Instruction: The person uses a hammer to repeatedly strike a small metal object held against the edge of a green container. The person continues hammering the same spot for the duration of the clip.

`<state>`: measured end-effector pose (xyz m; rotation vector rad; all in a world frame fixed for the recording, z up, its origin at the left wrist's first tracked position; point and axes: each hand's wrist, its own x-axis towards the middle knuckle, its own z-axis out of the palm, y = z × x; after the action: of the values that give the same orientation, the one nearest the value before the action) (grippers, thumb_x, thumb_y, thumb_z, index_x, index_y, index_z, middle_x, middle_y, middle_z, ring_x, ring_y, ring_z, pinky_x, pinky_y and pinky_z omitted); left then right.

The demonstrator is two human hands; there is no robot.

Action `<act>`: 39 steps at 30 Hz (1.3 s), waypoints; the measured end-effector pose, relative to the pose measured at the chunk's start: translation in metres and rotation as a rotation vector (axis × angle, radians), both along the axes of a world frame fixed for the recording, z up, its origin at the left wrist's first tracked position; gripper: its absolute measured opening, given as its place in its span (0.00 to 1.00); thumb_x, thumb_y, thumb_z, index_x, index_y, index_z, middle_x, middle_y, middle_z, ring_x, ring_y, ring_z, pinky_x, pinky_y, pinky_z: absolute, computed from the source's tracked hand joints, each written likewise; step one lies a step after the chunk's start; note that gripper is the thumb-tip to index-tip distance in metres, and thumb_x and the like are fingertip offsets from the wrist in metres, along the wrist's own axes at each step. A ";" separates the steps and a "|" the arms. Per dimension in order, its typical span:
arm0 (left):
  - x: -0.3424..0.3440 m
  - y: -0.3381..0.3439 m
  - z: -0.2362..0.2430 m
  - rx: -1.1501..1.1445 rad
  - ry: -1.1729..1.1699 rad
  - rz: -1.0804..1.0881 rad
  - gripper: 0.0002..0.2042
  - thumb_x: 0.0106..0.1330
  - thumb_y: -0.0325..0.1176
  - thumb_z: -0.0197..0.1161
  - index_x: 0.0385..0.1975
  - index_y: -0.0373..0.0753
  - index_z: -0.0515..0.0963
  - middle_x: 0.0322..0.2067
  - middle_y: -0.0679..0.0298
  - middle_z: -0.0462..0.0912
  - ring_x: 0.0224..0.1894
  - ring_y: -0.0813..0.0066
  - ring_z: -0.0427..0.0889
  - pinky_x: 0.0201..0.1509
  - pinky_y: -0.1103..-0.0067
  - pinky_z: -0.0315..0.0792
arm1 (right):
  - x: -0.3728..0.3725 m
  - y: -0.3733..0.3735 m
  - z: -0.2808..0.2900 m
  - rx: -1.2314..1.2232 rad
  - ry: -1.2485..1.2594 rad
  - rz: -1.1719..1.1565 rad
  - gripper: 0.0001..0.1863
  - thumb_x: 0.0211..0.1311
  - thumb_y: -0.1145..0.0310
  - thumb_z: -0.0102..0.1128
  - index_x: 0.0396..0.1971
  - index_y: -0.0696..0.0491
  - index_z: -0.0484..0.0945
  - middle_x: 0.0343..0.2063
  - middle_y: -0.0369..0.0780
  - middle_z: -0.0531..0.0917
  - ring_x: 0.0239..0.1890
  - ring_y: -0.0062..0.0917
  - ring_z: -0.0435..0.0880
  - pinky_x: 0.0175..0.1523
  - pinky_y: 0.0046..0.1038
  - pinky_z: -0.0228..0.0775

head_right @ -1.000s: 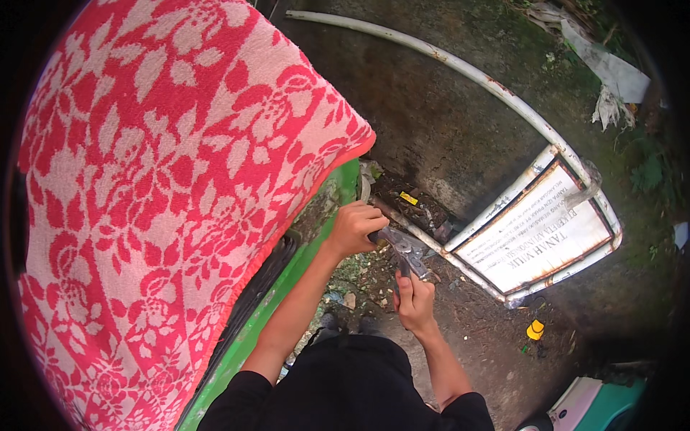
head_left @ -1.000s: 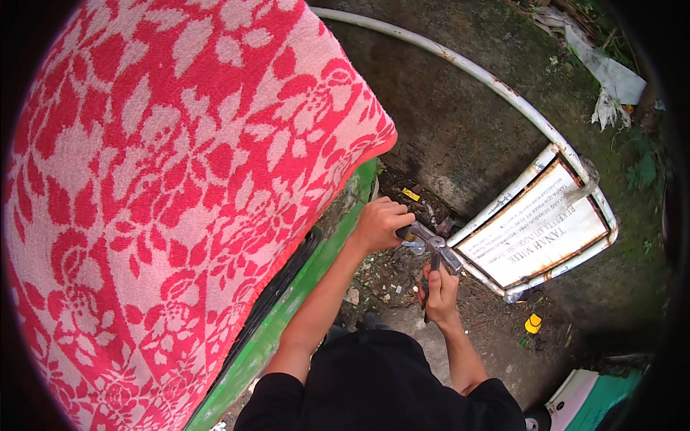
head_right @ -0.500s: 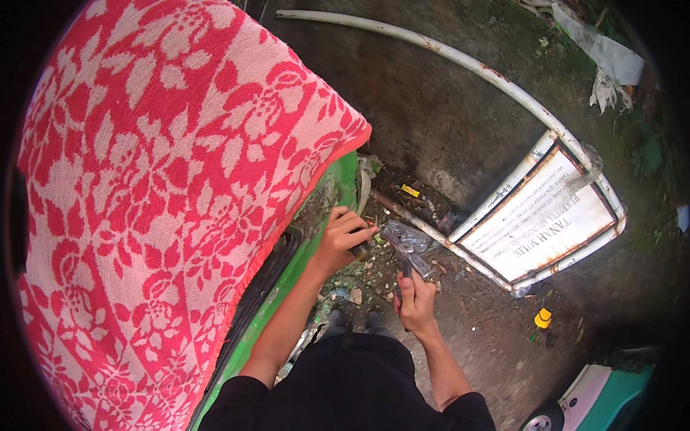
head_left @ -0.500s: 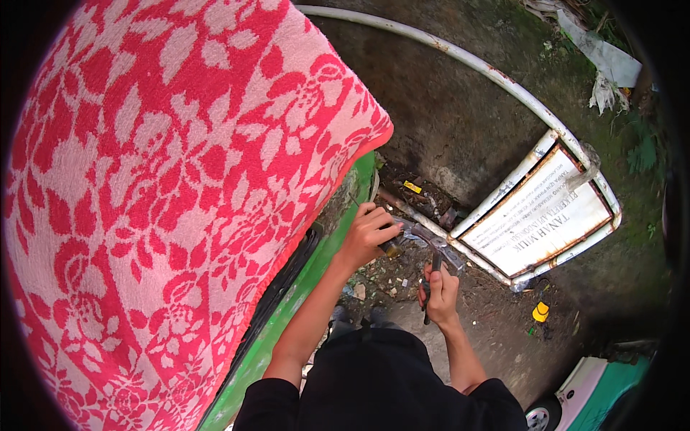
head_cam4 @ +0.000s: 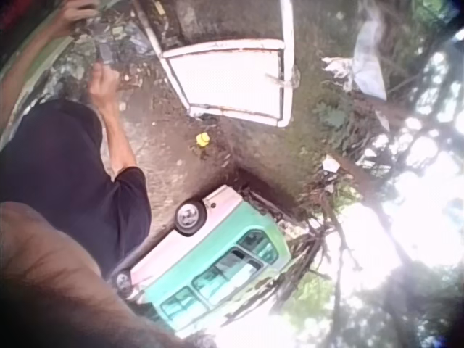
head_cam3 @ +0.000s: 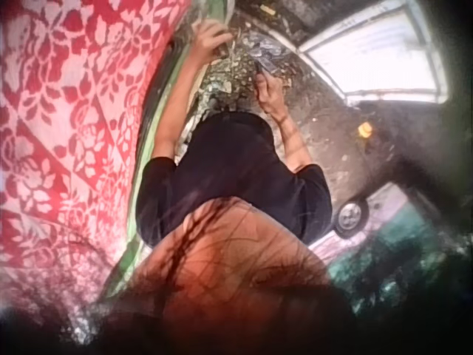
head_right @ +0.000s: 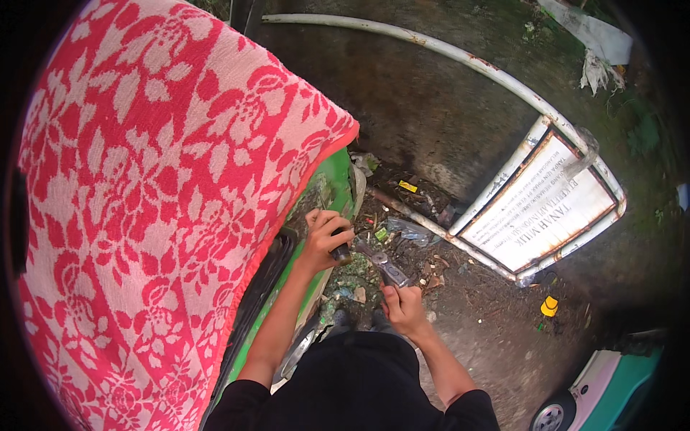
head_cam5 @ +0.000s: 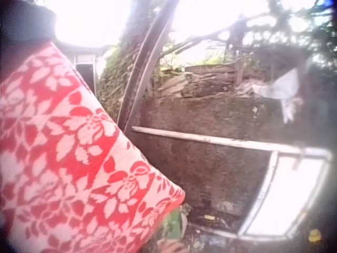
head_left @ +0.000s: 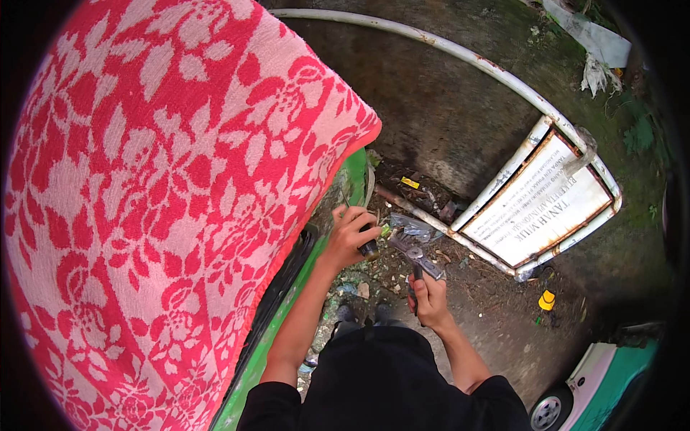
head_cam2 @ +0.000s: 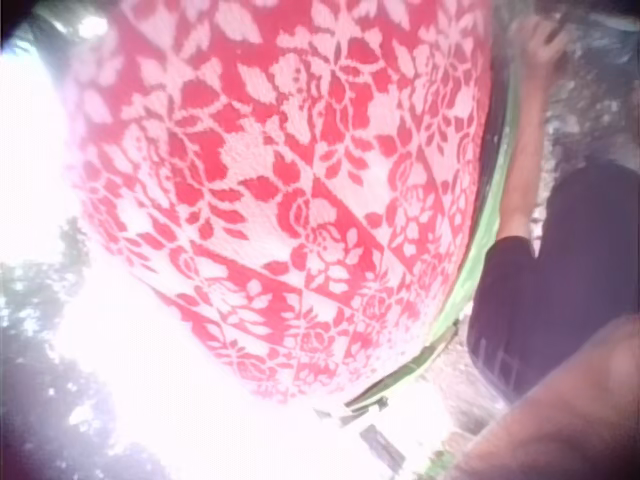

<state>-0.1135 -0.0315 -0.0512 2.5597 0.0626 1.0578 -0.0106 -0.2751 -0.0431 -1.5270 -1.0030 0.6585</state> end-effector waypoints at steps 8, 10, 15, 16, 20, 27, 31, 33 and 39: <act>-0.030 0.008 -0.002 -0.127 0.063 0.049 0.19 0.33 0.25 0.75 0.30 0.39 0.78 0.40 0.64 0.78 0.53 0.58 0.73 0.58 0.60 0.65 | -0.009 -0.003 -0.001 -0.044 -0.053 0.088 0.22 0.81 0.56 0.46 0.33 0.60 0.76 0.15 0.34 0.72 0.14 0.20 0.76 0.21 0.27 0.66; -0.030 0.008 0.001 -0.174 0.022 0.042 0.14 0.37 0.20 0.70 0.27 0.36 0.77 0.39 0.61 0.78 0.53 0.56 0.73 0.55 0.64 0.68 | -0.009 -0.002 -0.007 -0.019 -0.129 0.159 0.15 0.77 0.61 0.51 0.35 0.59 0.77 0.15 0.37 0.74 0.14 0.28 0.77 0.22 0.29 0.66; -0.025 0.009 0.002 -0.171 -0.031 0.046 0.14 0.33 0.25 0.67 0.24 0.36 0.76 0.35 0.62 0.76 0.48 0.58 0.73 0.49 0.67 0.70 | -0.020 0.010 0.001 0.091 -0.347 0.272 0.10 0.71 0.64 0.59 0.34 0.55 0.75 0.17 0.42 0.77 0.17 0.38 0.79 0.22 0.36 0.67; -0.024 0.009 0.002 -0.183 -0.034 0.045 0.13 0.35 0.25 0.67 0.24 0.36 0.76 0.35 0.62 0.76 0.48 0.58 0.73 0.49 0.67 0.70 | -0.024 0.013 0.006 0.114 -0.410 0.285 0.10 0.71 0.63 0.60 0.34 0.54 0.76 0.17 0.42 0.77 0.17 0.38 0.79 0.22 0.37 0.68; -0.023 0.009 0.001 -0.240 -0.044 0.050 0.15 0.36 0.19 0.69 0.27 0.36 0.76 0.36 0.61 0.77 0.50 0.57 0.74 0.52 0.65 0.69 | -0.021 0.022 0.006 0.277 -0.694 0.332 0.11 0.70 0.59 0.62 0.34 0.52 0.77 0.17 0.40 0.77 0.16 0.38 0.79 0.22 0.37 0.69; -0.024 0.015 -0.007 -0.264 -0.100 0.052 0.13 0.38 0.18 0.69 0.25 0.36 0.75 0.35 0.62 0.76 0.49 0.58 0.73 0.51 0.66 0.69 | -0.016 0.023 0.020 0.243 -0.750 0.300 0.15 0.68 0.56 0.62 0.28 0.52 0.74 0.16 0.38 0.74 0.16 0.34 0.78 0.20 0.36 0.67; -0.021 0.013 -0.006 -0.257 -0.097 0.053 0.13 0.38 0.19 0.69 0.25 0.36 0.75 0.35 0.63 0.76 0.49 0.59 0.73 0.50 0.65 0.69 | -0.018 0.034 0.008 0.037 -0.808 0.232 0.15 0.69 0.55 0.62 0.32 0.51 0.75 0.16 0.37 0.76 0.16 0.34 0.78 0.20 0.35 0.69; -0.021 0.013 -0.005 -0.258 -0.090 0.046 0.13 0.38 0.20 0.69 0.25 0.36 0.75 0.35 0.63 0.76 0.49 0.59 0.73 0.50 0.65 0.69 | -0.017 0.031 0.009 0.066 -0.780 0.226 0.14 0.69 0.56 0.63 0.33 0.51 0.75 0.16 0.38 0.76 0.17 0.34 0.79 0.21 0.35 0.69; -0.003 0.006 -0.008 -0.264 -0.082 -0.035 0.12 0.39 0.25 0.70 0.26 0.37 0.77 0.35 0.63 0.77 0.50 0.58 0.75 0.55 0.63 0.68 | -0.023 0.025 0.016 0.112 -0.660 0.222 0.14 0.68 0.58 0.64 0.30 0.52 0.75 0.17 0.39 0.77 0.18 0.36 0.80 0.22 0.36 0.69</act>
<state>-0.1168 -0.0254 -0.0596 2.2715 0.1269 1.0635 -0.0340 -0.2506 -0.0273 -1.5763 -1.6936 0.2300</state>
